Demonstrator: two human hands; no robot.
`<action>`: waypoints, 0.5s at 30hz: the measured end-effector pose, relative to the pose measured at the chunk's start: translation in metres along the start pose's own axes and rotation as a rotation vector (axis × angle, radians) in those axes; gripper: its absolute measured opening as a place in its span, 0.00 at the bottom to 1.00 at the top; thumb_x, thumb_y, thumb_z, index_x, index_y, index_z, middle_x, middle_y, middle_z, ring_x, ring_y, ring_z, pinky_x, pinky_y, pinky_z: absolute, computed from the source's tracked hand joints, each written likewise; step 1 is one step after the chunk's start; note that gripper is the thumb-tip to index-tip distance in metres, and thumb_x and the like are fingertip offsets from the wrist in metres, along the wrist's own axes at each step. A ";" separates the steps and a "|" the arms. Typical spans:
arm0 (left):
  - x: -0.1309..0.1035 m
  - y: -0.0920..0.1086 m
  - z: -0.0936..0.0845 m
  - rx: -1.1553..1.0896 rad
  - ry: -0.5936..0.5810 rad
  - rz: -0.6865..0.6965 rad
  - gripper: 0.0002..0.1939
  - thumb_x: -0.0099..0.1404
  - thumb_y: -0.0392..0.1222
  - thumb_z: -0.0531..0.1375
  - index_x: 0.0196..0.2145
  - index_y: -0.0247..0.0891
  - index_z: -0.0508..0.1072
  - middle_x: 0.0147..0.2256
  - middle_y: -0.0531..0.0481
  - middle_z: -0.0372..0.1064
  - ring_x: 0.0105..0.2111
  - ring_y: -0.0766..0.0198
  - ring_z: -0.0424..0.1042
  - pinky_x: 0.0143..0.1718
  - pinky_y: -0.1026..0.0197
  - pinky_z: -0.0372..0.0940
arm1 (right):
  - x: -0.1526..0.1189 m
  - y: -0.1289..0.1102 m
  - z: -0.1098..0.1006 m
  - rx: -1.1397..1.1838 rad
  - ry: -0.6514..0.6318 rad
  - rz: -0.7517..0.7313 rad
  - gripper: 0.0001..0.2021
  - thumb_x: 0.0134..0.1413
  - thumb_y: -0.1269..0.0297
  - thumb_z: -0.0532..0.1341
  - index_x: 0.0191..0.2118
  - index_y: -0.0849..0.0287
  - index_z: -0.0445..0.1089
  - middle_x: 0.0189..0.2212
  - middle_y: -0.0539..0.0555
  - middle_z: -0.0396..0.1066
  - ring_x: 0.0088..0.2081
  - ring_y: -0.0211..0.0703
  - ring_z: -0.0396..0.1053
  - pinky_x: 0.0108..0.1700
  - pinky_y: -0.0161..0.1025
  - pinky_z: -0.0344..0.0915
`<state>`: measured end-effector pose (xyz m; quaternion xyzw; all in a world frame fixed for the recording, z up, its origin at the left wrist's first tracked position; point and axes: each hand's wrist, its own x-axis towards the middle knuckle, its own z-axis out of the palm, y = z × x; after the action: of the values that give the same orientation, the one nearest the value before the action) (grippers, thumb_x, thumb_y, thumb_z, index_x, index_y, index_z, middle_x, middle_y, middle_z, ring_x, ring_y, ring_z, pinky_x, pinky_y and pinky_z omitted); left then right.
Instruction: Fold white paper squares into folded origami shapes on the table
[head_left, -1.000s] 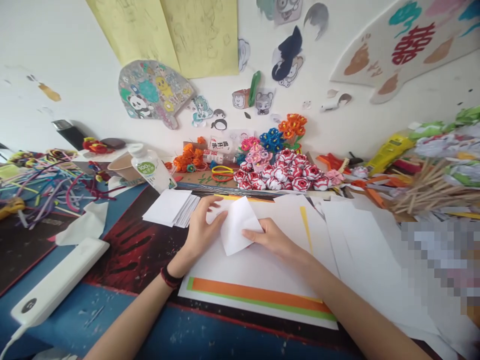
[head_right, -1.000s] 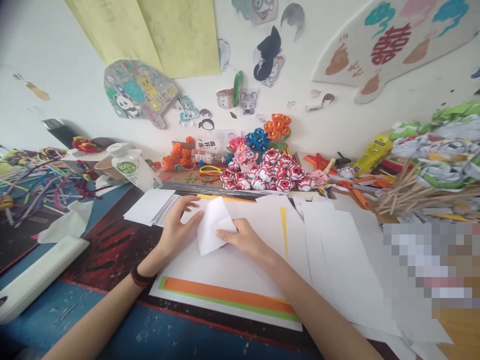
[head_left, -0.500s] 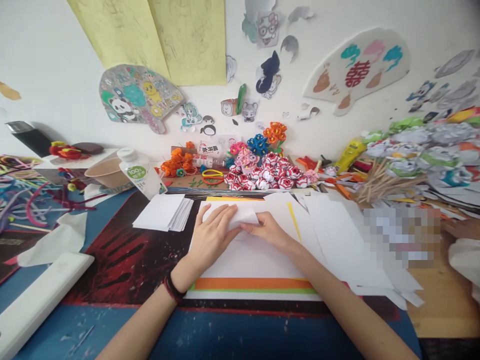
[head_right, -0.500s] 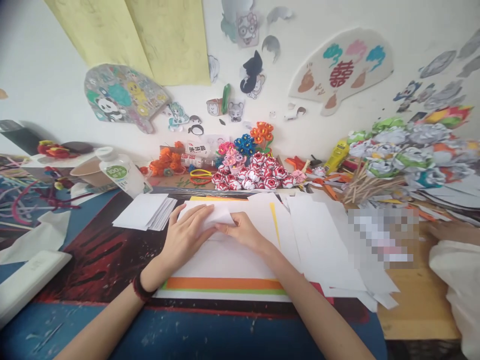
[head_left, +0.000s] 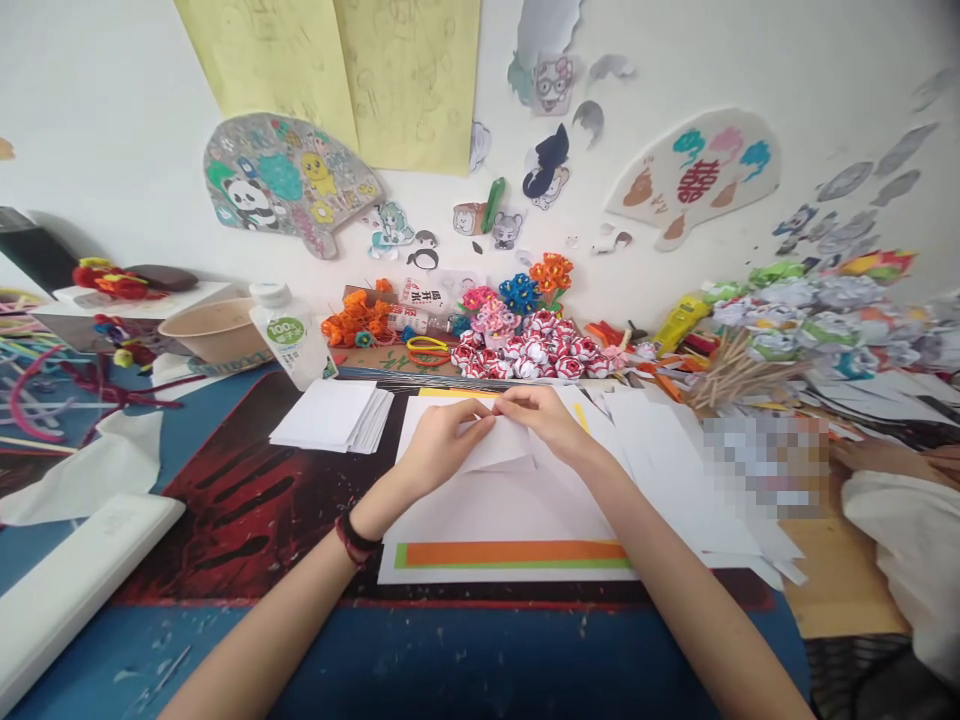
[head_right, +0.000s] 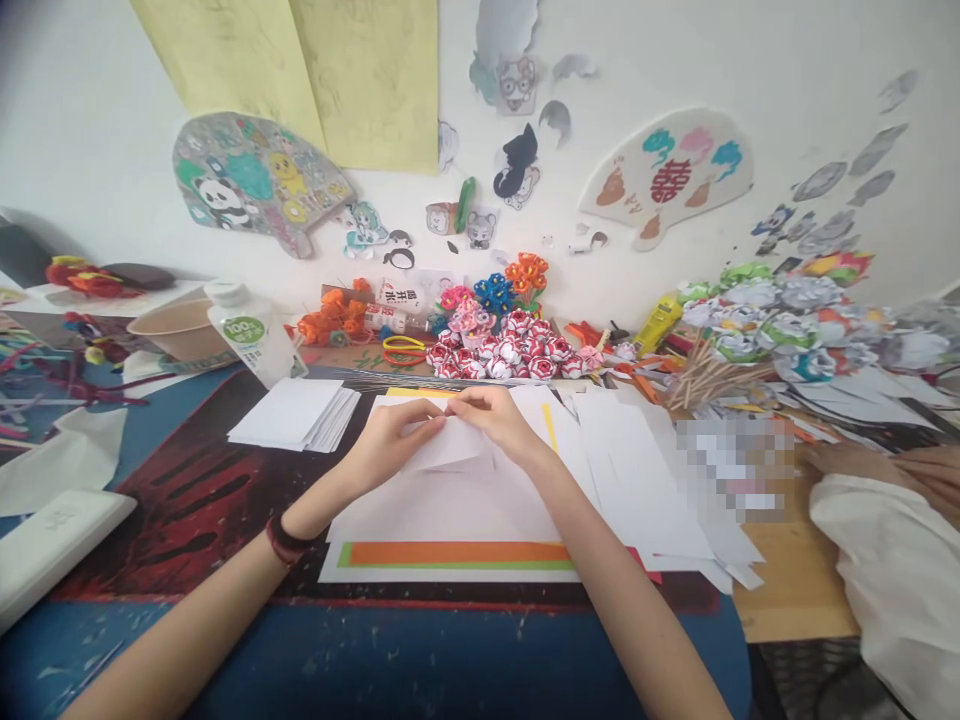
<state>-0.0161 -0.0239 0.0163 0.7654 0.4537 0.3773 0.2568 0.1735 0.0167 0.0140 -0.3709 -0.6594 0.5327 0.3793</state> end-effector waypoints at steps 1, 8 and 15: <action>0.005 0.000 0.001 0.018 -0.020 -0.003 0.12 0.66 0.45 0.54 0.33 0.38 0.74 0.31 0.49 0.75 0.31 0.62 0.70 0.35 0.62 0.61 | 0.002 0.001 -0.002 0.000 0.003 -0.011 0.18 0.49 0.48 0.63 0.31 0.61 0.74 0.29 0.54 0.72 0.33 0.43 0.67 0.37 0.38 0.61; 0.024 -0.015 0.020 0.018 0.093 -0.036 0.11 0.66 0.44 0.55 0.30 0.37 0.73 0.28 0.50 0.73 0.27 0.64 0.67 0.30 0.64 0.58 | 0.011 0.018 -0.012 -0.137 0.101 -0.003 0.19 0.41 0.47 0.68 0.31 0.61 0.76 0.24 0.51 0.70 0.27 0.40 0.63 0.29 0.36 0.56; 0.020 -0.039 0.036 -0.234 -0.035 -0.207 0.16 0.64 0.52 0.56 0.30 0.36 0.72 0.20 0.53 0.68 0.20 0.66 0.64 0.22 0.65 0.55 | 0.008 0.038 -0.031 -0.074 0.166 0.098 0.19 0.43 0.48 0.66 0.23 0.62 0.72 0.20 0.50 0.65 0.23 0.37 0.59 0.26 0.35 0.52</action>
<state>-0.0009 0.0097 -0.0266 0.6861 0.4784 0.3855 0.3895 0.2013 0.0432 -0.0178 -0.4593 -0.6262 0.4932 0.3921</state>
